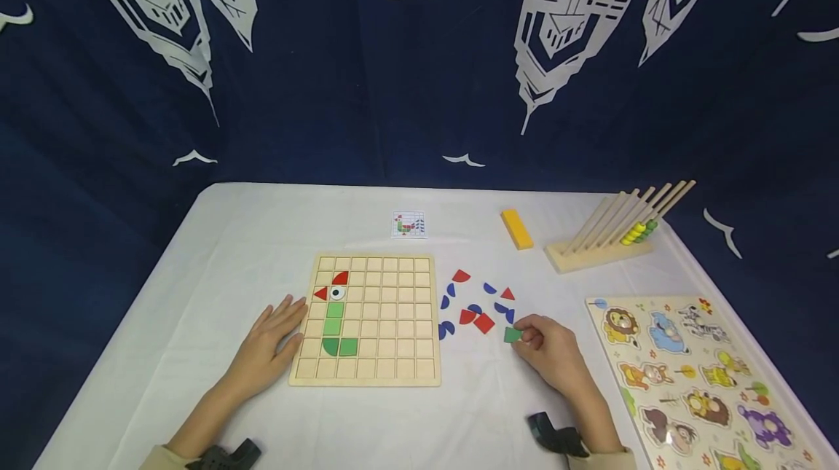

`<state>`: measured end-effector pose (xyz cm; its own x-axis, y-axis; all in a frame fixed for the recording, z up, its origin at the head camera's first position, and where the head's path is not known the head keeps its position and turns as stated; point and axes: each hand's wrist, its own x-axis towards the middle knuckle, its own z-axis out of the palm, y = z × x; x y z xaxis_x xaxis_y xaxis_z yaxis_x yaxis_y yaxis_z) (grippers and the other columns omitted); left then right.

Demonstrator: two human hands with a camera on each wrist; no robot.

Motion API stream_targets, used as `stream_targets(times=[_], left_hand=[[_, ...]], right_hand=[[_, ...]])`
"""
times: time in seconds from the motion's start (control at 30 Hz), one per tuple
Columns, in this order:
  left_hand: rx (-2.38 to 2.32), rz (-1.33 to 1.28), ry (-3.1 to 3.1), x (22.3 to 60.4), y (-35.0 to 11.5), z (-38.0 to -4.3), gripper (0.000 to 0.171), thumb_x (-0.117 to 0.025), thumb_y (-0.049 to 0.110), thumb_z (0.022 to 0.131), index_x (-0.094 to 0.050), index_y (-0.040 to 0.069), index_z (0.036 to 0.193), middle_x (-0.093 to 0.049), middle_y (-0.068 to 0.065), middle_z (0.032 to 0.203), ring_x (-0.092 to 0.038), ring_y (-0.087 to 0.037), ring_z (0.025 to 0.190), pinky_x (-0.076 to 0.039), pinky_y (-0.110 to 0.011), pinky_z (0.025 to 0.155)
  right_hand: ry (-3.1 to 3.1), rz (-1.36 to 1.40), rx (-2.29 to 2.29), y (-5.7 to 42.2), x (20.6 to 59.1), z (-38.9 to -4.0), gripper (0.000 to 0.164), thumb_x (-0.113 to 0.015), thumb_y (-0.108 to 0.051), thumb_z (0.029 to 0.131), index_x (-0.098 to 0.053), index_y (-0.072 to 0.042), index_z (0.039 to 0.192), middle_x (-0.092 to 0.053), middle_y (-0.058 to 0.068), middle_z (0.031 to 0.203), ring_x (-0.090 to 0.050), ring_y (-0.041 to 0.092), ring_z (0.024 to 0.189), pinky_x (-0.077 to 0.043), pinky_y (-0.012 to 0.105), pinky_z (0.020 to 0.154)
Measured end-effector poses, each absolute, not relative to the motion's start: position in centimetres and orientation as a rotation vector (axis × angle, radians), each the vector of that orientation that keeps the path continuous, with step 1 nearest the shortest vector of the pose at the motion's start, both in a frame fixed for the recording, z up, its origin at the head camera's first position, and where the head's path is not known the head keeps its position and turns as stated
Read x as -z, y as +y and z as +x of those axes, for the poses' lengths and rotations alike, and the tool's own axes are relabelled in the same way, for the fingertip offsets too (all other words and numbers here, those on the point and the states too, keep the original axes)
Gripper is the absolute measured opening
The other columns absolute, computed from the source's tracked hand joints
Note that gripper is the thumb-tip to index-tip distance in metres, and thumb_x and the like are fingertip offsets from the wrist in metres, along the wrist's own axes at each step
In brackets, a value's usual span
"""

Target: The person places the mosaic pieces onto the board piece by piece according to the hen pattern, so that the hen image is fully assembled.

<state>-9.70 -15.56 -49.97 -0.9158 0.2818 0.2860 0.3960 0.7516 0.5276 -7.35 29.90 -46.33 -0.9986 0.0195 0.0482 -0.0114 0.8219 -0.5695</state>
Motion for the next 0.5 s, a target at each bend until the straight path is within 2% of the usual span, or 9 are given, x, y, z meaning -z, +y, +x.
stream_targets(times=[0.17,0.5], left_hand=[[0.891,-0.546,-2.755,50.05,-15.55,-9.79,0.046,-0.063,0.009,0.090,-0.056,-0.004,0.134,-0.053,-0.015,0.144,-0.040,-0.035,0.141,-0.022,-0.058,0.117],[0.904,-0.538,-2.755,49.96,-15.56,-9.70,0.046,-0.064,0.008,0.090,-0.056,-0.004,0.134,-0.052,-0.016,0.144,-0.040,-0.035,0.141,-0.022,-0.058,0.117]], right_hand=[[-2.921,0.036,-0.881,29.75,46.68,-7.44,0.025,-0.083,-0.009,0.075,-0.071,-0.006,0.096,-0.054,-0.001,0.074,-0.042,0.006,0.063,-0.034,0.020,0.053],[-2.826,0.068,-0.828,29.43,47.23,-7.56,0.020,-0.085,-0.006,0.071,-0.070,-0.007,0.084,-0.053,-0.003,0.070,-0.039,0.002,0.059,-0.033,0.020,0.050]])
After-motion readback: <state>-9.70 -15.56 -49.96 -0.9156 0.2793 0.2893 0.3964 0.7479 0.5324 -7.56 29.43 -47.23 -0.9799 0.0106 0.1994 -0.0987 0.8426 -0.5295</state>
